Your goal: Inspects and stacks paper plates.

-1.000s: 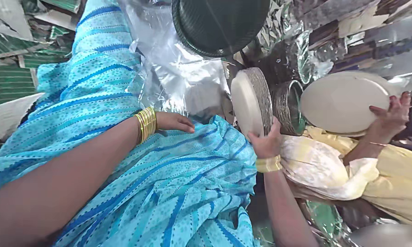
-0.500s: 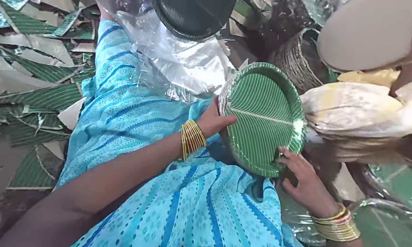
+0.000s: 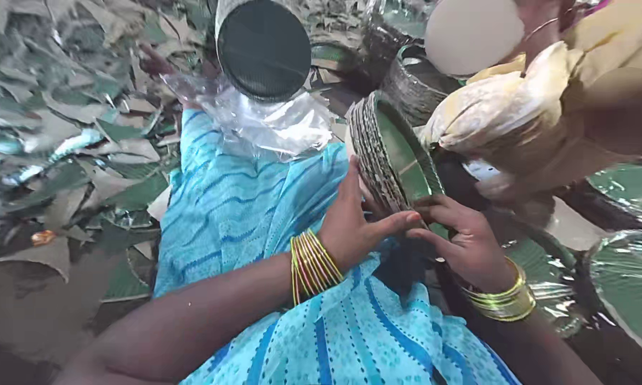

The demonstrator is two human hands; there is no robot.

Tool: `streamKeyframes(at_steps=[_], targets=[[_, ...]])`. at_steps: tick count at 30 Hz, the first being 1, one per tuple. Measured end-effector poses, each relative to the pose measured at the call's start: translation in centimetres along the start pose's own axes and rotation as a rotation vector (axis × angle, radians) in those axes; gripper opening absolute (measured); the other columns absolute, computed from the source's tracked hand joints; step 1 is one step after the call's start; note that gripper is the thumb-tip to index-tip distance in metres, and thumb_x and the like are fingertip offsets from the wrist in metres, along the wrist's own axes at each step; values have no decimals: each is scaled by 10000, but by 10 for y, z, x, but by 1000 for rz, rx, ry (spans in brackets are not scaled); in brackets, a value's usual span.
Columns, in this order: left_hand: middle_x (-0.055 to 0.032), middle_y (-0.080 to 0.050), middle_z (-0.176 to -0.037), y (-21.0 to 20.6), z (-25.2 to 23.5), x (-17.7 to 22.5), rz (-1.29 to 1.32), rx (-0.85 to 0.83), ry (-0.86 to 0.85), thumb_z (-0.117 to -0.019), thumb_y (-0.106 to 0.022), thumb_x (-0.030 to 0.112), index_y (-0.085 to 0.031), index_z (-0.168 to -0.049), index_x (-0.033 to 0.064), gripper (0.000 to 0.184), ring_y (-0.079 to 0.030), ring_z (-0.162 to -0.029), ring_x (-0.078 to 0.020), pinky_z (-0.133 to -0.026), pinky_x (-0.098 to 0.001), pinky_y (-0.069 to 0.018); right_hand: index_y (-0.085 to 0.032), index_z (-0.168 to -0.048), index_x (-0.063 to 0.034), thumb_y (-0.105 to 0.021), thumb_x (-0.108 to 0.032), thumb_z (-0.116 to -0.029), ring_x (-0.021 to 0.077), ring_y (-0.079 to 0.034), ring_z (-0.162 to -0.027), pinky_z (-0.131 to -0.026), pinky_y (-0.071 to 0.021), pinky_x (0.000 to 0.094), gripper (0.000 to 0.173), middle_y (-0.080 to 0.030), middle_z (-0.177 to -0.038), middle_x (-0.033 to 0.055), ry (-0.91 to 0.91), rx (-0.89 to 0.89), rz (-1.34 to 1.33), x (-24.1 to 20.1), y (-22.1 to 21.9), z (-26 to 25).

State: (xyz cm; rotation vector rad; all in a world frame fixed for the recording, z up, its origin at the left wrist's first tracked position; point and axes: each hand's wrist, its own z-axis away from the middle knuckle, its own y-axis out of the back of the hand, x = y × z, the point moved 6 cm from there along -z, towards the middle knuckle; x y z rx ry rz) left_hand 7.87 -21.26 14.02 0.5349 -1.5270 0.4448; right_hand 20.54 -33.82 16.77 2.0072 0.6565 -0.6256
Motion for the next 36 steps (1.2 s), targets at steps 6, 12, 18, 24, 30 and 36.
streamKeyframes(at_steps=[6,12,18,24,30,36], targets=[[-249,-342,-1583,-3,7,-14,16,34,23,-913,-765,334,-88,-1638,60,1029,-691,-1101,-162,-882,-280,-601,-782,-964,-59,-662,-376,-996,-78,-612,-1034,-893,-529,127,340,-703,-1075,-53,-83,-32,-250,18,2,8],[-184,-417,-1533,5,2,-27,107,44,21,-899,-789,260,-143,-1636,98,993,-707,-981,-113,-834,-259,-611,-780,-1073,-152,-642,-241,-1013,-61,-659,-954,-859,-557,154,175,-737,-1039,-142,-192,-7,-419,25,-4,3],[-187,-438,-1499,6,1,-29,165,29,24,-911,-768,184,-105,-1637,85,988,-708,-946,-109,-821,-251,-608,-637,-1198,-135,-600,-52,-971,-79,-636,-783,-739,-546,120,244,-703,-925,-146,-201,129,-291,24,-1,4],[-186,-454,-1491,11,3,-28,142,50,45,-939,-717,162,-138,-1624,70,901,-694,-997,-116,-848,-268,-597,-761,-1038,-22,-566,-103,-950,-25,-637,-932,-833,-539,144,229,-716,-999,21,73,76,-48,2,-12,0],[-183,-454,-1489,12,1,-29,184,54,41,-932,-722,141,-147,-1620,67,900,-690,-1027,-116,-865,-259,-595,-752,-1090,-12,-720,-191,-941,-14,-681,-939,-836,-585,170,234,-739,-1046,7,-12,64,-137,6,-12,-2],[-199,-456,-1476,11,1,-29,183,62,65,-934,-724,153,-153,-1613,45,894,-694,-1004,-126,-857,-268,-598,-736,-1065,13,-631,-83,-949,-68,-640,-840,-787,-553,121,183,-731,-979,-7,-12,125,-99,6,-5,-2]])
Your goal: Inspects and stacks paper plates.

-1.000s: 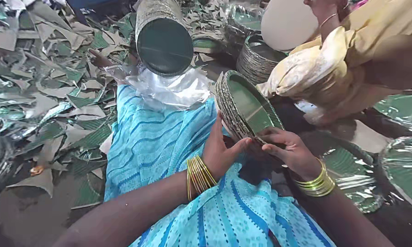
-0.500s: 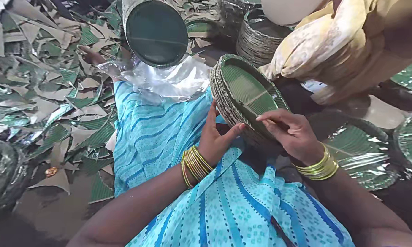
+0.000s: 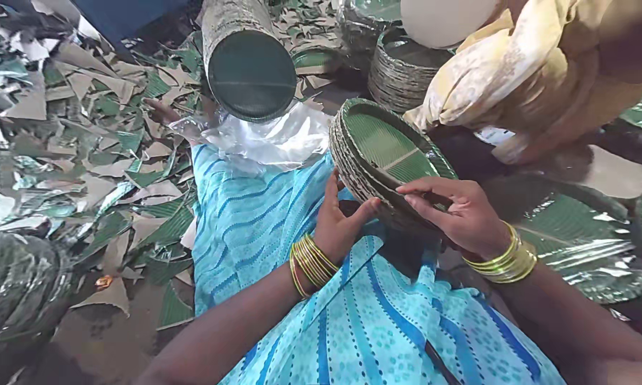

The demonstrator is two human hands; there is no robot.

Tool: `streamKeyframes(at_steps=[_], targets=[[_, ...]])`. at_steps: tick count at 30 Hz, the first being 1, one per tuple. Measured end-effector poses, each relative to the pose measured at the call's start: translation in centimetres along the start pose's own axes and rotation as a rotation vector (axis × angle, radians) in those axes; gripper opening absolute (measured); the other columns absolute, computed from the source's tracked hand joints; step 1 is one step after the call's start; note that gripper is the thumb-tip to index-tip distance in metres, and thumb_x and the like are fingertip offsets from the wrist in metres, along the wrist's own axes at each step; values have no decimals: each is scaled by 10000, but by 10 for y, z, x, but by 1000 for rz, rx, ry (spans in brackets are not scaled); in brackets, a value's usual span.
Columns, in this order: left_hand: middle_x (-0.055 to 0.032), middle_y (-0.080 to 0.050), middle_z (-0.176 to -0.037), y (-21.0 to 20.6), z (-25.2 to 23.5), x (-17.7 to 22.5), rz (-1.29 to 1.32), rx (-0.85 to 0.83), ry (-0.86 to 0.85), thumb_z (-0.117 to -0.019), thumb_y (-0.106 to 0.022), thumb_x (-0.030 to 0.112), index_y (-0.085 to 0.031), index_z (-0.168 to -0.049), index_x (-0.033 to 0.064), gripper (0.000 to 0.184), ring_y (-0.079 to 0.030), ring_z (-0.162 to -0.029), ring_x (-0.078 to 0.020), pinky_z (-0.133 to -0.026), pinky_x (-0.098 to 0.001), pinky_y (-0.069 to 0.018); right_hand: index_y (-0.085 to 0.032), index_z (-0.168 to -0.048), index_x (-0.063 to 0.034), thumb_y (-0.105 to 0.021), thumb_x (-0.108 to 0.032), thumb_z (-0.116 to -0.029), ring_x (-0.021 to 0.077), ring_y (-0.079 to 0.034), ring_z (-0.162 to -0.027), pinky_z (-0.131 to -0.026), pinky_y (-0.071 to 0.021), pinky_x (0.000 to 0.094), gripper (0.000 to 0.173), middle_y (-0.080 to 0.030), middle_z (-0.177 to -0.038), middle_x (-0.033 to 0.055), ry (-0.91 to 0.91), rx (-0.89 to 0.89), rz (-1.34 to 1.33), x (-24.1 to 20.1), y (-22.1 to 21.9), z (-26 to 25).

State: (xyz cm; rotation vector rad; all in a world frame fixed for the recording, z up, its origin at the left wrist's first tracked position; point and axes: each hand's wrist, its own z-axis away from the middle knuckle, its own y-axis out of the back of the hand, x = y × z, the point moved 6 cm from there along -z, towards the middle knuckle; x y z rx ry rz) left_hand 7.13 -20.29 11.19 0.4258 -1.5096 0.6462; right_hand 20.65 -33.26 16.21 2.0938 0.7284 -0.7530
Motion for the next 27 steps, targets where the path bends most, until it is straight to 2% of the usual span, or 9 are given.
streamKeyframes(at_steps=[2,5,8,10,12,17,21,23,27], targets=[[-198,-465,-1466,-1,0,0,4,-4,-1,-933,-724,149,-155,-1611,45,891,-697,-993,-126,-854,-270,-602,-716,-1010,2,-596,-60,-952,-70,-624,-836,-789,-540,116,146,-715,-950,2,68,26,62,-5,-1,1],[-195,-463,-1466,-1,0,0,5,-9,-1,-940,-714,140,-150,-1611,44,882,-696,-996,-120,-860,-271,-600,-766,-950,-20,-577,-55,-944,20,-654,-911,-832,-542,159,193,-711,-959,86,163,35,164,-10,-5,2],[-204,-460,-1467,0,0,0,2,-7,-15,-933,-718,134,-148,-1611,43,890,-697,-997,-126,-854,-273,-600,-780,-964,-1,-547,-60,-927,82,-663,-869,-771,-542,173,243,-717,-980,157,237,30,294,-15,-11,3],[-204,-468,-1464,0,0,-1,9,-3,-24,-936,-710,130,-145,-1612,41,885,-698,-1005,-134,-861,-282,-602,-777,-998,-3,-591,-120,-922,83,-668,-878,-772,-545,176,233,-722,-993,147,254,27,316,-17,-13,3],[-206,-477,-1452,1,-1,-1,16,4,-20,-939,-707,123,-146,-1611,38,880,-697,-1013,-139,-864,-285,-602,-777,-1040,-10,-666,-183,-918,86,-684,-947,-827,-557,188,240,-730,-1030,138,233,11,294,-17,-12,2],[-201,-456,-1473,1,-1,0,27,13,-20,-931,-721,120,-178,-1605,60,868,-707,-985,-143,-849,-283,-610,-776,-1047,1,-726,-175,-911,8,-670,-924,-824,-562,153,228,-730,-1000,75,104,-10,127,-9,-6,-2],[-201,-467,-1462,1,-3,-2,22,18,14,-928,-729,125,-198,-1604,82,861,-711,-958,-154,-835,-294,-613,-765,-1087,3,-765,-152,-885,-6,-680,-899,-782,-584,155,255,-734,-1037,41,-39,-39,13,-1,-4,-3],[-209,-465,-1471,3,-4,-3,4,17,9,-931,-734,145,-210,-1605,77,857,-705,-978,-164,-842,-301,-609,-768,-1100,-14,-772,-146,-880,1,-684,-931,-799,-589,166,257,-731,-1055,23,-102,-58,-9,3,-2,-5],[-207,-448,-1501,3,-8,-5,-29,8,9,-959,-701,137,-195,-1609,51,828,-706,-909,-142,-828,-289,-601,-760,-1110,-23,-747,-127,-895,8,-683,-986,-855,-587,184,238,-732,-1092,5,-138,-41,-8,6,3,-7]])
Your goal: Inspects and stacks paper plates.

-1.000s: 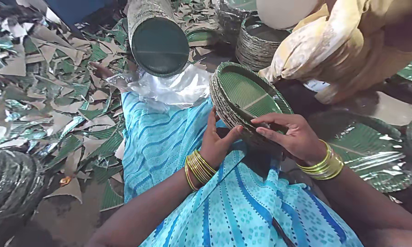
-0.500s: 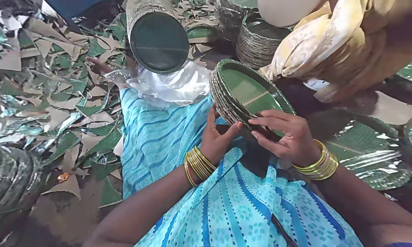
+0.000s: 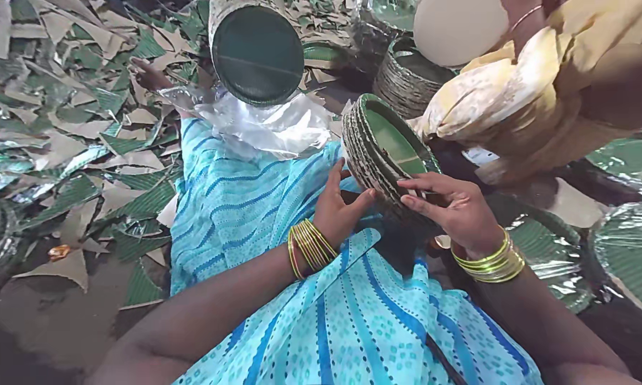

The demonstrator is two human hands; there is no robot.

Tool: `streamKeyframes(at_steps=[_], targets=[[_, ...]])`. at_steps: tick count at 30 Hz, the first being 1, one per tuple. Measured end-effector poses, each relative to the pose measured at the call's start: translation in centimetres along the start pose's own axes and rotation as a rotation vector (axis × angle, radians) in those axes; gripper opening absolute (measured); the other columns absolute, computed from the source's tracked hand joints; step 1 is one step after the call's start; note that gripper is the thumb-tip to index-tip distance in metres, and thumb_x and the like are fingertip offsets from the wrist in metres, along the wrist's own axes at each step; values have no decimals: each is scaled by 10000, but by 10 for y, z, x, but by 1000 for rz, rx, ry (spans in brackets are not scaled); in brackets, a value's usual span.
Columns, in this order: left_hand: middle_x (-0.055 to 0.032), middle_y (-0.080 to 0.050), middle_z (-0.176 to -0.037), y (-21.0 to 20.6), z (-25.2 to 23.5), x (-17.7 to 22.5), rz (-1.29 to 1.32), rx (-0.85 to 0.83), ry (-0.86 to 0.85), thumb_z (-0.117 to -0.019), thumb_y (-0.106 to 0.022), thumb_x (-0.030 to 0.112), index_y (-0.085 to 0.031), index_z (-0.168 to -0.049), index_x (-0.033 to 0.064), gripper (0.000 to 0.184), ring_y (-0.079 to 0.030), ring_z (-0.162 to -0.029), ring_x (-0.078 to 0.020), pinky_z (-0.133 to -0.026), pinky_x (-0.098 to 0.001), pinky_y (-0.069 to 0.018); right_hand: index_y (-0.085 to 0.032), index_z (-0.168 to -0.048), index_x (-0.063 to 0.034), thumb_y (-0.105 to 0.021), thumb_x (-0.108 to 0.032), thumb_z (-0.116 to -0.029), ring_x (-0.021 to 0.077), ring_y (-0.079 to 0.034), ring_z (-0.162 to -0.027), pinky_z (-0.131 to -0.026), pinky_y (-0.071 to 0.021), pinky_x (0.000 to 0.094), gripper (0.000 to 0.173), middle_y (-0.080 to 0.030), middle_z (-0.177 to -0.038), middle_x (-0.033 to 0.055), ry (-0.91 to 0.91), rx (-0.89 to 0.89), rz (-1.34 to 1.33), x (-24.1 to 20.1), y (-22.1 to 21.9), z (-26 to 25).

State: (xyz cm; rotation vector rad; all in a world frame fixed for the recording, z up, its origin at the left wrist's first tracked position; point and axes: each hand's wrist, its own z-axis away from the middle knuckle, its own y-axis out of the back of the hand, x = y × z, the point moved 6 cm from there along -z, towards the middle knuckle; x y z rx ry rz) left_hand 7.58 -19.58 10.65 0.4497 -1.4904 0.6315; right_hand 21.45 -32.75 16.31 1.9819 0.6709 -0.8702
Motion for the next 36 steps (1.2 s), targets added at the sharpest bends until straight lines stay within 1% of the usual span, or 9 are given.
streamKeyframes(at_steps=[5,10,14,17,20,23,27,33,36], targets=[[-216,-475,-1481,-1,-3,-1,10,-14,20,-965,-692,133,-184,-1614,49,828,-711,-901,-158,-831,-307,-600,-757,-1042,0,-666,-41,-892,3,-680,-927,-807,-589,176,180,-727,-1048,17,46,42,33,-3,4,-3],[-251,-579,-1361,-4,-9,-11,131,-71,189,-956,-735,209,-125,-1610,21,913,-697,-1074,-233,-938,-345,-582,-744,-978,-27,-622,-15,-902,-32,-649,-902,-817,-563,168,145,-719,-1015,-26,116,32,80,-6,3,-8],[-216,-650,-1250,-12,-14,-15,188,-141,283,-981,-703,219,-180,-1593,-6,836,-694,-1041,-181,-942,-315,-563,-767,-922,-5,-575,-38,-900,16,-666,-961,-848,-565,179,197,-723,-1029,72,195,6,248,-10,-4,-7],[-190,-667,-1182,-13,-15,-14,213,-149,286,-991,-690,216,-227,-1567,-27,778,-690,-974,-144,-898,-280,-561,-760,-943,6,-606,-105,-893,26,-669,-915,-805,-571,190,196,-715,-1066,111,162,-5,262,-8,-6,-5],[-201,-656,-1220,-12,-14,-14,232,-132,311,-991,-689,228,-226,-1572,-29,786,-688,-985,-153,-898,-283,-557,-765,-967,-1,-706,-176,-882,44,-685,-926,-805,-589,206,203,-711,-1091,114,110,-15,235,-6,-7,-5],[-211,-629,-1269,-10,-15,-15,219,-92,343,-1009,-664,254,-243,-1568,-29,755,-673,-993,-157,-895,-282,-544,-767,-998,-5,-745,-191,-874,64,-695,-981,-833,-600,222,224,-710,-1131,117,92,-19,223,-4,-7,-5],[-214,-612,-1280,-9,-17,-15,216,-82,349,-1034,-621,228,-269,-1557,-32,682,-661,-1009,-160,-911,-280,-532,-762,-1007,24,-709,-112,-890,59,-702,-969,-818,-605,203,187,-709,-1131,132,79,-33,187,0,-7,-7],[-212,-620,-1317,-8,-19,-22,182,-102,333,-1038,-613,282,-322,-1553,-11,660,-653,-1110,-207,-971,-346,-521,-724,-979,34,-627,-10,-868,-13,-665,-871,-777,-589,174,154,-704,-1055,51,73,10,109,4,-9,-9],[-202,-619,-1301,-7,-19,-21,161,-106,329,-1051,-590,290,-391,-1500,-12,577,-650,-1086,-201,-951,-343,-522,-735,-904,1,-605,-38,-871,22,-669,-956,-832,-575,189,140,-709,-1028,62,140,18,188,4,-12,-9]])
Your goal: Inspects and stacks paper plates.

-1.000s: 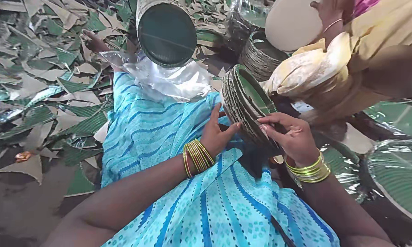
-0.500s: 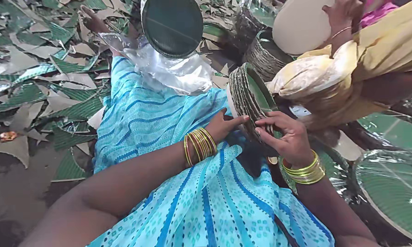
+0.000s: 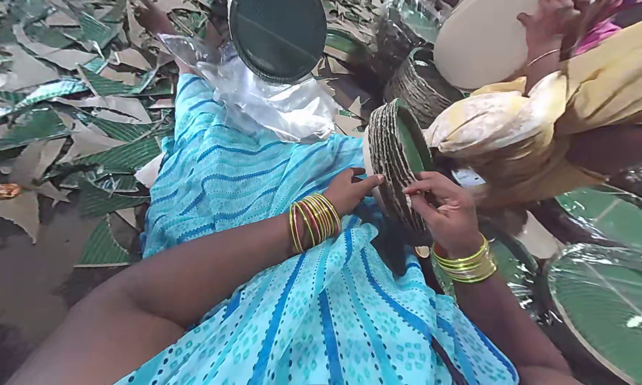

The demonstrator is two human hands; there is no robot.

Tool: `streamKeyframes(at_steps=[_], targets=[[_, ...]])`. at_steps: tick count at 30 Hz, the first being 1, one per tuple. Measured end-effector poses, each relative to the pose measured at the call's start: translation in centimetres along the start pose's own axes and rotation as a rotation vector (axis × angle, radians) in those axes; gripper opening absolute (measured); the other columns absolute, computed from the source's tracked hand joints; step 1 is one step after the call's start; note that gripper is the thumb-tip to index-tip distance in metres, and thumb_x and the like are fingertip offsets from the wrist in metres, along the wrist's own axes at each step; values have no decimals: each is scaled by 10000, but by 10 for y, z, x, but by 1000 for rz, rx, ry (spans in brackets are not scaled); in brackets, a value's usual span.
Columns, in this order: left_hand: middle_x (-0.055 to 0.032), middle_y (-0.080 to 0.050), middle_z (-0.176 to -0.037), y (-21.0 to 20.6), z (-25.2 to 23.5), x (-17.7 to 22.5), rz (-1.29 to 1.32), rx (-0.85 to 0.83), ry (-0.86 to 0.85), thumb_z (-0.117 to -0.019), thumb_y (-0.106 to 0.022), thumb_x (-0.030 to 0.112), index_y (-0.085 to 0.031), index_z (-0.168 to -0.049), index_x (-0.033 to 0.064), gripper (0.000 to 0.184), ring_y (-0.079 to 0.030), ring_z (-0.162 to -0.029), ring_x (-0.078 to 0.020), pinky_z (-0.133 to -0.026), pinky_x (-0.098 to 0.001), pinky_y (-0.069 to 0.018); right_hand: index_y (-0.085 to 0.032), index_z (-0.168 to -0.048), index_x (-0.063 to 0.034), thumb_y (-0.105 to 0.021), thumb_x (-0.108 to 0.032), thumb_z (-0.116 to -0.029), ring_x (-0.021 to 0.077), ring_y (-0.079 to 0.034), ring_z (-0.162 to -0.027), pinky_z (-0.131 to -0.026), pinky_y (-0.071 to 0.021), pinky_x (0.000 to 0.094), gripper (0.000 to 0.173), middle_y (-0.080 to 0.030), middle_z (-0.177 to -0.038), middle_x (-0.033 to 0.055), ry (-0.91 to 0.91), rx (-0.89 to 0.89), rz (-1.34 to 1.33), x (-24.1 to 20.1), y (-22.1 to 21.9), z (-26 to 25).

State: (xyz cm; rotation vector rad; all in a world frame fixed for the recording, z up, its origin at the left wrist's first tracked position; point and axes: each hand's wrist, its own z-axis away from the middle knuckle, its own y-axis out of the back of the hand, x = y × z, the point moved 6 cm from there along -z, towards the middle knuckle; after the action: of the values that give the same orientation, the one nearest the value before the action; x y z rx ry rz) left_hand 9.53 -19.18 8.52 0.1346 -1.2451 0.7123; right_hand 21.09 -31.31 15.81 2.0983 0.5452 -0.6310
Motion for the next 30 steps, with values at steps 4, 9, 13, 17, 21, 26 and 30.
streamKeyframes(at_steps=[4,9,13,17,21,26,30], targets=[[-197,-625,-1254,2,-1,0,-33,27,18,-1070,-554,266,-418,-1447,-17,491,-656,-1050,-203,-933,-348,-527,-768,-892,15,-590,-75,-898,78,-682,-887,-773,-574,206,200,-717,-1013,163,49,-18,114,0,-8,2],[-218,-646,-1200,5,-11,-8,-13,63,-12,-1068,-551,246,-394,-1438,-30,489,-669,-1010,-215,-922,-370,-535,-777,-960,-14,-708,-221,-877,158,-702,-1032,-866,-593,295,234,-742,-1041,129,25,-41,123,2,-13,2],[-225,-643,-1203,7,-12,-8,7,93,-24,-1067,-558,247,-391,-1444,-22,492,-662,-1034,-241,-945,-395,-527,-771,-988,-12,-757,-196,-860,153,-708,-1039,-864,-616,290,224,-732,-1079,120,-6,-55,74,3,-14,0],[-227,-641,-1197,8,-12,-8,9,97,-32,-1064,-563,245,-396,-1438,-24,490,-665,-1019,-237,-936,-392,-531,-760,-993,6,-704,-117,-854,104,-702,-1011,-850,-613,258,194,-714,-1113,111,-68,-66,14,2,-12,-2],[-213,-657,-1143,9,-9,-6,30,101,-59,-1064,-566,230,-385,-1435,-22,484,-677,-964,-217,-911,-376,-542,-710,-969,25,-641,-82,-877,32,-657,-868,-778,-580,205,157,-695,-978,72,51,-19,55,-6,-8,-7],[-215,-678,-1102,15,-9,-7,-23,153,-89,-1056,-536,239,-419,-1414,-37,467,-698,-968,-250,-904,-433,-560,-791,-914,-8,-557,-90,-939,249,-699,-967,-828,-562,288,249,-693,-1109,284,177,-18,408,-30,-6,-11],[-198,-674,-1062,19,-9,-8,-16,164,-91,-1055,-534,263,-443,-1392,-27,454,-681,-900,-228,-850,-412,-554,-780,-1005,-28,-628,-276,-935,312,-702,-977,-795,-577,387,299,-679,-1186,276,186,-82,536,-35,-14,-12]])
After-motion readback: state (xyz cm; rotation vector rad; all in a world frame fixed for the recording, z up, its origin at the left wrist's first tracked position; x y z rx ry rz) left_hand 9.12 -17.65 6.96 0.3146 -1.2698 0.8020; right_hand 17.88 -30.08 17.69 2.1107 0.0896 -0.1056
